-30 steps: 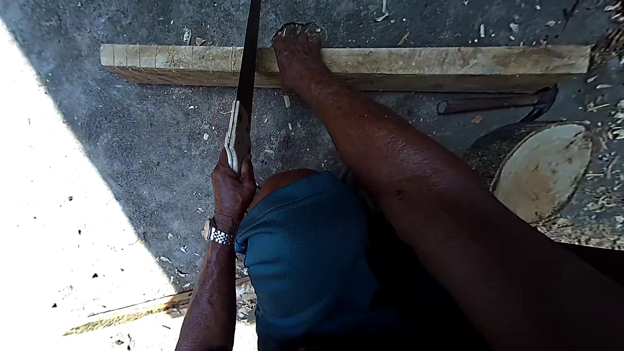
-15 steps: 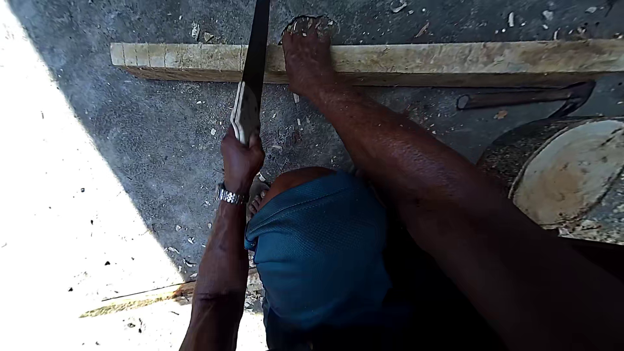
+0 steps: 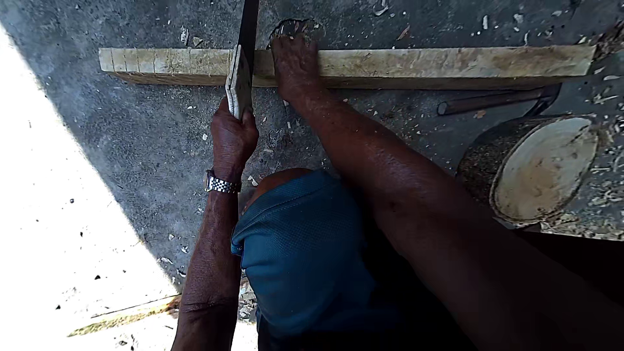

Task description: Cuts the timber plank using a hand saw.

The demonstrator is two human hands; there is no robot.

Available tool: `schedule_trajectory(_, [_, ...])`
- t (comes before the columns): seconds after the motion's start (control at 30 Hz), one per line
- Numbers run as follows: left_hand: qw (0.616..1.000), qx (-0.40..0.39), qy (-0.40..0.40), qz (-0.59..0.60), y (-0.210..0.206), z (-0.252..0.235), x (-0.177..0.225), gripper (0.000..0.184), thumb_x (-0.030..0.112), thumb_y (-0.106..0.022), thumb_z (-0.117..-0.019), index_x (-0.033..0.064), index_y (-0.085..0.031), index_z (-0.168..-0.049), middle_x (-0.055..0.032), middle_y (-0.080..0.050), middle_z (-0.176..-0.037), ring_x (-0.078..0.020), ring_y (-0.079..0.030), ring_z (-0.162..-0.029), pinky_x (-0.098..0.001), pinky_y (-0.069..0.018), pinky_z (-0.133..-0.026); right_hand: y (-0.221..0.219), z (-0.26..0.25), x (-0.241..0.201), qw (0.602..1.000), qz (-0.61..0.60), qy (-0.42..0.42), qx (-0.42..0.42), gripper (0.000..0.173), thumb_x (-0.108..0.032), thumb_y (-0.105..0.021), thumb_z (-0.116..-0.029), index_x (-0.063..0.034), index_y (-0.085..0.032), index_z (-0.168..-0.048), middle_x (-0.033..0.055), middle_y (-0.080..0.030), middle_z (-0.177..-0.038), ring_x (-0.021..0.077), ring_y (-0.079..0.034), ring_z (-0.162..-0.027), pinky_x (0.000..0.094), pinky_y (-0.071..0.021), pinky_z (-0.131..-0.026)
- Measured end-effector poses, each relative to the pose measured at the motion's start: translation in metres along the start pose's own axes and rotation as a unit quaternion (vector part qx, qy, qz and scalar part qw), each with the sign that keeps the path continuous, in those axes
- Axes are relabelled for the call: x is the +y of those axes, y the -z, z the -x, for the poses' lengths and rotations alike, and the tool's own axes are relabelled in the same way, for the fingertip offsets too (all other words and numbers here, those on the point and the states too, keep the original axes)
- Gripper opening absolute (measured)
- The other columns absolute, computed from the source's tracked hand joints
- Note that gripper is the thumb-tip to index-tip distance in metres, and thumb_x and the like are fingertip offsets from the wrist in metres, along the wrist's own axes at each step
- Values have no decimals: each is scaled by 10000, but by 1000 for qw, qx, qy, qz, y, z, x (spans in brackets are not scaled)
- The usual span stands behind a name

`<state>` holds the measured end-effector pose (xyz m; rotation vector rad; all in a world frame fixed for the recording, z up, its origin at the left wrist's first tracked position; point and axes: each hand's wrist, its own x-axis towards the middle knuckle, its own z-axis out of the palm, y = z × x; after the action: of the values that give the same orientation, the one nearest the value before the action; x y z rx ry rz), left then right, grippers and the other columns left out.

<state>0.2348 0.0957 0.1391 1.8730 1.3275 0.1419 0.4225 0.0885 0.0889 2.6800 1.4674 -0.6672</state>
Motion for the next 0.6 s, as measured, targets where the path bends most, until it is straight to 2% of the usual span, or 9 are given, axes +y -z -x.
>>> schedule_trajectory(0.07, [1000,-5,4,0,3,0,3,284,235,-581,-1005,42,-616,-1211,-98,-699,-875,-201,-702,-673,-463,-618,-677,2,0,1,1000,5,1,-13,830,-76,-836,-724,-40,-503,-1484,196,-563,-1466,464,-474,-1383,725,-393,-1041])
schedule_trajectory(0.17, [1000,16,-19,-12,-4,5,-4,318,263,-573,-1011,31,-614,-1224,-110,-700,-891,-213,-706,-722,-468,-606,-709,1,-1,2,1000,18,5,-18,950,-144,-903,-644,-55,-488,-1494,196,-554,-1473,475,-474,-1376,740,-398,-1021])
schedule_trajectory(0.23, [998,33,-50,-14,-10,19,-17,336,276,-567,-1015,25,-608,-1235,-107,-694,-862,-214,-690,-693,-458,-592,-685,-2,1,0,1000,12,7,-11,962,-124,-900,-637,-64,-484,-1503,197,-543,-1488,482,-457,-1392,761,-378,-1032])
schedule_trajectory(0.3, [998,25,-54,-8,-4,49,-32,337,308,-572,-1043,47,-584,-1256,-105,-678,-807,-211,-659,-608,-440,-582,-596,3,0,3,1000,-4,6,-17,917,-116,-893,-669,-67,-494,-1494,195,-553,-1480,480,-457,-1395,769,-359,-1050])
schedule_trajectory(0.37, [999,21,-30,-9,13,93,-50,321,290,-607,-1024,28,-617,-1209,-79,-680,-813,-153,-657,-655,-392,-583,-643,8,-3,5,999,-19,7,-32,907,-118,-882,-703,-68,-478,-1514,209,-548,-1485,482,-451,-1405,779,-330,-1072])
schedule_trajectory(0.43, [1000,20,3,21,36,143,-61,344,286,-630,-977,-12,-630,-1150,-13,-644,-804,-34,-611,-691,-267,-545,-672,5,0,4,999,-32,17,-23,874,-80,-845,-741,-46,-462,-1526,242,-517,-1513,511,-415,-1432,803,-288,-1091])
schedule_trajectory(0.5, [996,10,22,84,56,192,-64,396,281,-674,-940,-13,-616,-1199,40,-680,-904,61,-641,-814,-170,-556,-778,3,3,4,999,-28,24,-11,852,-56,-823,-757,-40,-460,-1528,240,-503,-1531,519,-413,-1431,795,-305,-1080])
schedule_trajectory(0.53, [995,8,26,98,61,207,-63,438,257,-692,-912,-27,-597,-1232,52,-694,-956,92,-647,-872,-139,-552,-826,1,5,3,999,-24,22,-9,852,-53,-825,-747,-42,-469,-1520,229,-511,-1527,508,-429,-1420,783,-322,-1074])
schedule_trajectory(0.6, [996,10,28,81,61,206,-57,413,207,-685,-905,-43,-603,-1224,39,-691,-947,95,-641,-865,-127,-543,-817,-2,4,0,1000,-13,15,7,789,-29,-801,-759,-42,-504,-1490,202,-543,-1500,472,-463,-1401,741,-358,-1064])
